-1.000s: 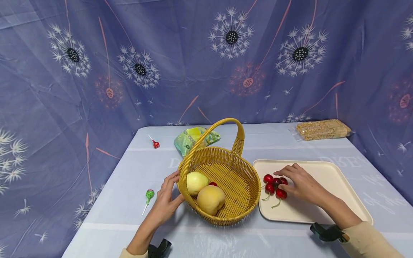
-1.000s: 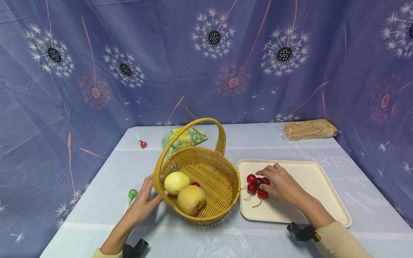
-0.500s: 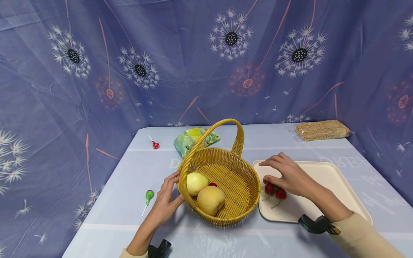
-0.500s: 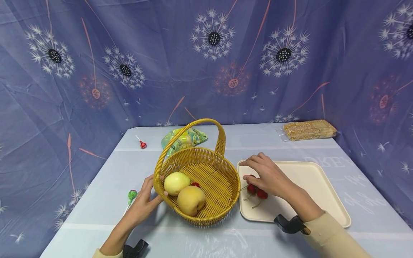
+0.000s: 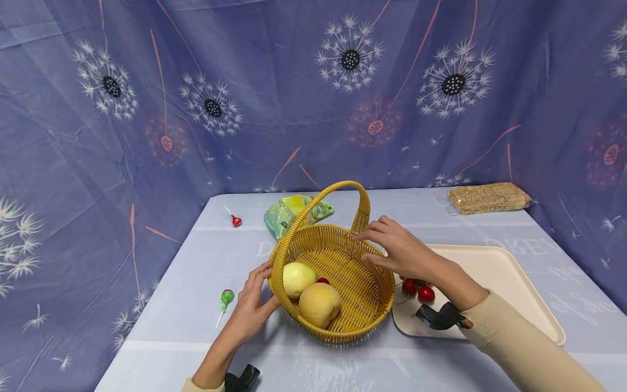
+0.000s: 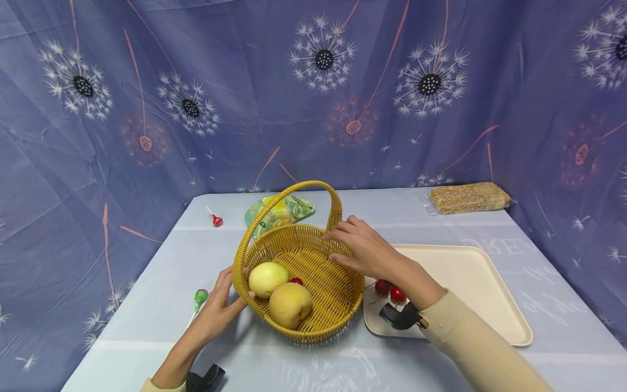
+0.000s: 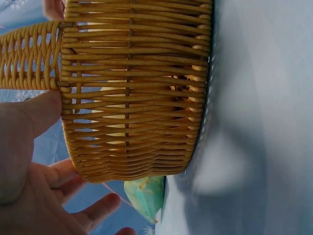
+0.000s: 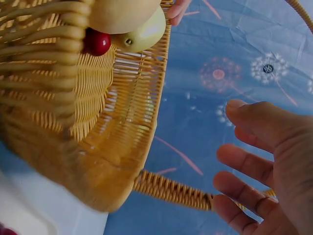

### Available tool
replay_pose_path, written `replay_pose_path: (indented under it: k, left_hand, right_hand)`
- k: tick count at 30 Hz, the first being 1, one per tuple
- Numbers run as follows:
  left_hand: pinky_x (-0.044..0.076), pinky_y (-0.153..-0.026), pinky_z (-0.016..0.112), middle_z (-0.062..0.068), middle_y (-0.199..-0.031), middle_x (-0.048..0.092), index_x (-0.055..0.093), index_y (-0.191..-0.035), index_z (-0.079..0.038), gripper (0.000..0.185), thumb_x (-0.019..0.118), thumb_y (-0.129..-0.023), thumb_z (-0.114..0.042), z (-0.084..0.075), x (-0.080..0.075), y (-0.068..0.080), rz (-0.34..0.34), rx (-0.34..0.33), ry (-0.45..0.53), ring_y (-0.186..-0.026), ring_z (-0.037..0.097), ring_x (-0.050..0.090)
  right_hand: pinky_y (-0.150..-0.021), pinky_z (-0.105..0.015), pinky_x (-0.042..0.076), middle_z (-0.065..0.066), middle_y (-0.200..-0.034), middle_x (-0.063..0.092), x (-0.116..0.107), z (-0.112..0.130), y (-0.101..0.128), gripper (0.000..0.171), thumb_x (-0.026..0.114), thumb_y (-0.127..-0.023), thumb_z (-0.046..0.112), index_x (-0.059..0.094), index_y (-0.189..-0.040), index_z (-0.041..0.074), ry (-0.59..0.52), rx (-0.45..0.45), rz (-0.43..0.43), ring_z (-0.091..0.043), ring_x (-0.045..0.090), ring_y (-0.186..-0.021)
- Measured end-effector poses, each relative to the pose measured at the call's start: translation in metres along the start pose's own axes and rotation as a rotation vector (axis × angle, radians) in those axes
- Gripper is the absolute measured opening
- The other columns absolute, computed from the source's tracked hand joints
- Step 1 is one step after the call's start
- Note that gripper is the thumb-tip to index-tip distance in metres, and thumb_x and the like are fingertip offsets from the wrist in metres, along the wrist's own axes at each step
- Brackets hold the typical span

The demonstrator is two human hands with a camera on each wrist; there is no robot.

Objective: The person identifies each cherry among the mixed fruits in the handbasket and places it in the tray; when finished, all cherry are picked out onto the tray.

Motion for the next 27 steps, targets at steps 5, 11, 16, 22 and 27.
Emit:
replay_pose_path:
  k: [5, 11, 16, 22, 27]
  left_hand:
    - [0.021, -0.100, 0.063, 0.009, -0.151, 0.033, 0.044, -0.135, -0.017, 0.054, 0.066, -0.087, -0.030, 0.001, 0.000, 0.000, -0.001, -0.007, -0.005, -0.140, 0.034, 0.028]
    - [0.022, -0.100, 0.063, 0.009, -0.150, 0.033, 0.045, -0.135, -0.017, 0.054, 0.066, -0.087, -0.029, 0.000, -0.001, 0.001, -0.005, 0.005, -0.004, -0.140, 0.034, 0.029]
    - [0.022, -0.100, 0.063, 0.010, -0.150, 0.033, 0.045, -0.135, -0.016, 0.054, 0.066, -0.087, -0.028, 0.000, -0.001, 0.001, -0.004, 0.004, -0.003, -0.139, 0.035, 0.029]
    - [0.022, -0.099, 0.062, 0.009, -0.150, 0.033, 0.046, -0.134, -0.016, 0.053, 0.066, -0.087, -0.028, 0.000, -0.001, 0.001, -0.008, 0.005, -0.007, -0.139, 0.034, 0.030]
    - [0.022, -0.099, 0.064, 0.011, -0.150, 0.034, 0.046, -0.134, -0.014, 0.054, 0.066, -0.086, -0.027, -0.002, -0.001, 0.001, -0.008, 0.019, -0.014, -0.139, 0.035, 0.031]
  right_hand:
    - [-0.081, -0.035, 0.043, 0.001, -0.105, 0.065, 0.010, 0.006, -0.019, 0.036, 0.074, -0.081, 0.026, 0.066, -0.114, 0.016, -0.019, -0.058, 0.003, -0.015, 0.051, -0.095]
    - [-0.080, -0.034, 0.044, 0.000, -0.104, 0.066, 0.025, 0.008, -0.038, 0.032, 0.071, -0.084, 0.027, 0.066, -0.113, 0.015, -0.020, -0.057, 0.052, -0.016, 0.052, -0.094]
    - [-0.085, -0.036, 0.045, -0.001, -0.106, 0.065, 0.037, 0.011, -0.051, 0.032, 0.067, -0.087, 0.029, 0.066, -0.115, 0.014, -0.030, -0.061, 0.097, -0.018, 0.054, -0.097]
    - [-0.084, -0.035, 0.044, 0.000, -0.110, 0.064, 0.052, 0.010, -0.064, 0.034, 0.067, -0.087, 0.029, 0.065, -0.118, 0.015, -0.052, -0.042, 0.154, -0.017, 0.051, -0.096]
    - [-0.085, -0.034, 0.042, 0.001, -0.114, 0.061, 0.074, 0.005, -0.066, 0.036, 0.065, -0.088, 0.034, 0.062, -0.121, 0.018, -0.030, -0.001, 0.272, -0.016, 0.048, -0.097]
Point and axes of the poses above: each hand's wrist, its own y-axis away from the middle knuckle, its own x-axis out of the palm, z = x × y, the point moved 8 cm from there along -y, towards the middle knuckle
